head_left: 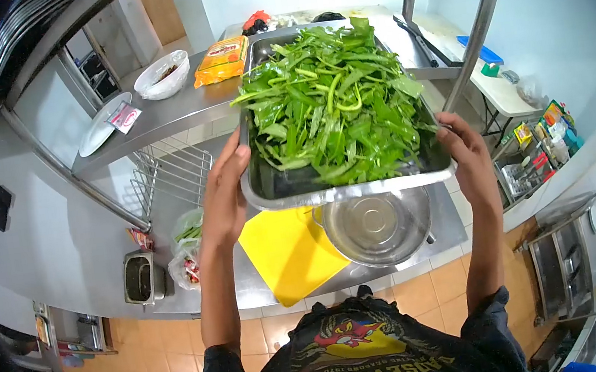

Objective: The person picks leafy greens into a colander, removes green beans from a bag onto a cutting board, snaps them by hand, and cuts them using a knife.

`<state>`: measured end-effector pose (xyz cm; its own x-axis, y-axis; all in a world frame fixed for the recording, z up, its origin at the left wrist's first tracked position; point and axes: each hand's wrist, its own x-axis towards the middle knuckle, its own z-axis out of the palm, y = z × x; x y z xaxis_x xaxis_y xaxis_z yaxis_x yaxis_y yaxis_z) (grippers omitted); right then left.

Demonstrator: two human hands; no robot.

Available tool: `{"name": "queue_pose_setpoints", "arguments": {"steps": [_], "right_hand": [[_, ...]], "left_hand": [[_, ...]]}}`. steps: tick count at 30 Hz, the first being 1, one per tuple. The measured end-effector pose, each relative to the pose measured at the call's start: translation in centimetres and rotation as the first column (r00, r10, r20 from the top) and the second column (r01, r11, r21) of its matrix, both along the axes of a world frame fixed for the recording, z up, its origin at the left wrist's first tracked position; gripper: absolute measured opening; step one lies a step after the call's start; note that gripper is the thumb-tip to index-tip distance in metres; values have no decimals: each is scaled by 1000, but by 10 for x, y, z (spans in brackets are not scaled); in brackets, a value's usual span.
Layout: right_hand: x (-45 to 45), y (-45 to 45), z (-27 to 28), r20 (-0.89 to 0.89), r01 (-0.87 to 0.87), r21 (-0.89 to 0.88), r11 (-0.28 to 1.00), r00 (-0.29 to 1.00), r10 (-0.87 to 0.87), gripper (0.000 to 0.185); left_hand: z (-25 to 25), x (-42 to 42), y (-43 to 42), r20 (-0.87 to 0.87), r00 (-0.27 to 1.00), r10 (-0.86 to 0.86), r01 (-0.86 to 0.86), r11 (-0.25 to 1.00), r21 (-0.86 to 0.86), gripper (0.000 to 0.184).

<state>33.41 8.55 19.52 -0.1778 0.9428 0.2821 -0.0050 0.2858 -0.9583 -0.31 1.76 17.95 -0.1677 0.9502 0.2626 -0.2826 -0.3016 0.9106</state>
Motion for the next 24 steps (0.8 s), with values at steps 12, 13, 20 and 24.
{"name": "queue_pose_setpoints", "arguments": {"steps": [12,13,20,24], "right_hand": [[-18,118,-10,-149,-123,-18,992,982,119,31],[-18,128,-13,-149,-110,-10,994,983,107,32],[-24,175,-9,-73,6,16,1000,997,-5,37],[-27,191,-1,82,23,19,1000,996,-24,37]], "left_hand": [[5,-4,102,-10,999,-35,34,996,-79,49],[0,-9,111,-38,998,-55,52,996,-69,45],[5,-3,128,207,978,31,-38,999,28,56],[0,-3,130,-182,976,123,-87,977,197,64]]}}
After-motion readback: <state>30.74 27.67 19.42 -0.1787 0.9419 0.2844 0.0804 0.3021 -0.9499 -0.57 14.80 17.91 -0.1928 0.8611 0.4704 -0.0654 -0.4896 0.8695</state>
